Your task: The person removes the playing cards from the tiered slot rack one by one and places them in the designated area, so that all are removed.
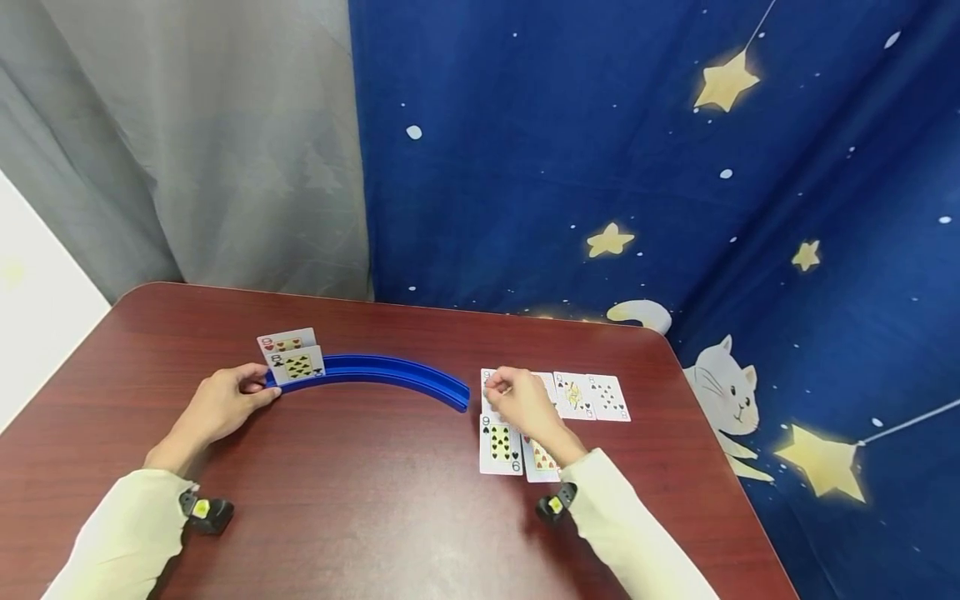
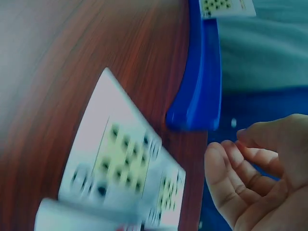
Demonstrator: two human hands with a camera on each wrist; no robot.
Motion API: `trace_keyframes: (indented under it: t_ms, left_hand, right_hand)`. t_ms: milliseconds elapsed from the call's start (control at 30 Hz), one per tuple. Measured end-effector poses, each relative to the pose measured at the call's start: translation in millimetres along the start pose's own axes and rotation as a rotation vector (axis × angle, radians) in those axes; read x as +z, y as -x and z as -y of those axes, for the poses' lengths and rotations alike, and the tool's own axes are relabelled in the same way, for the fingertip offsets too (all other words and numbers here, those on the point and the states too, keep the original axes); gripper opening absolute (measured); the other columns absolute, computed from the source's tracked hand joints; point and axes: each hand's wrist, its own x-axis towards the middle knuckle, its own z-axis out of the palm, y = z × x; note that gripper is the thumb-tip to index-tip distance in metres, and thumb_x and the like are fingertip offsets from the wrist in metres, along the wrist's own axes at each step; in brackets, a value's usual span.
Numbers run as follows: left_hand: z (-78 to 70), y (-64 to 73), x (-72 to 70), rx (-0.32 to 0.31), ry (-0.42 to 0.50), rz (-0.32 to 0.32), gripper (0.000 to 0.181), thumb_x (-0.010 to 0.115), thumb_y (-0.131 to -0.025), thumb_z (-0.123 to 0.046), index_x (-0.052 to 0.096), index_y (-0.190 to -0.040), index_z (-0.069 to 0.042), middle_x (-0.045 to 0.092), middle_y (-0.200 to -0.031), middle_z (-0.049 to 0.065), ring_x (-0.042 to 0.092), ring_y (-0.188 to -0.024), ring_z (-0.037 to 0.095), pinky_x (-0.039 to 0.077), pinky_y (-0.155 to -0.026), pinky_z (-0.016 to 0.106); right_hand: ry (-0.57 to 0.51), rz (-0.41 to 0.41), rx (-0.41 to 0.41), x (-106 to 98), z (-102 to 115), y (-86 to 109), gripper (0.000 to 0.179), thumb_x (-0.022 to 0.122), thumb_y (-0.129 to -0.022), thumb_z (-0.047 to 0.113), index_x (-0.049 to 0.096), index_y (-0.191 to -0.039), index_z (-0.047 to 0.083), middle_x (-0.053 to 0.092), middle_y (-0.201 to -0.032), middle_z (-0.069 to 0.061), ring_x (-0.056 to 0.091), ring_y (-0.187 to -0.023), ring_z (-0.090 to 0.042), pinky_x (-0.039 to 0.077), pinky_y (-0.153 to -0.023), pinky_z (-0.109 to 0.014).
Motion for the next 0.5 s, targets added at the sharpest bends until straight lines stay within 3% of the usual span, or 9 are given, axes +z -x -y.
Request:
trace_keyframes:
  t_ms: [500]
  left_hand:
    - [-1.3,1.1,0.6,0.002,0.006,-0.005,0.042,0.068,-0.093,-0.019,0.060,-0.124,0.008,0.069,-0.103,0.025,0.064,-0.094,0.034,0.048,-0.082,0.051]
  right_hand:
    - [-0.192,-0.010,-0.176,72,55,-40.1,0.012,0.070,-0.090,0.004,0.071,-0.101,0.000,0.074,-0.090,-0.014,0.072,-0.076,-0.026,0.057,-0.057,-0.025]
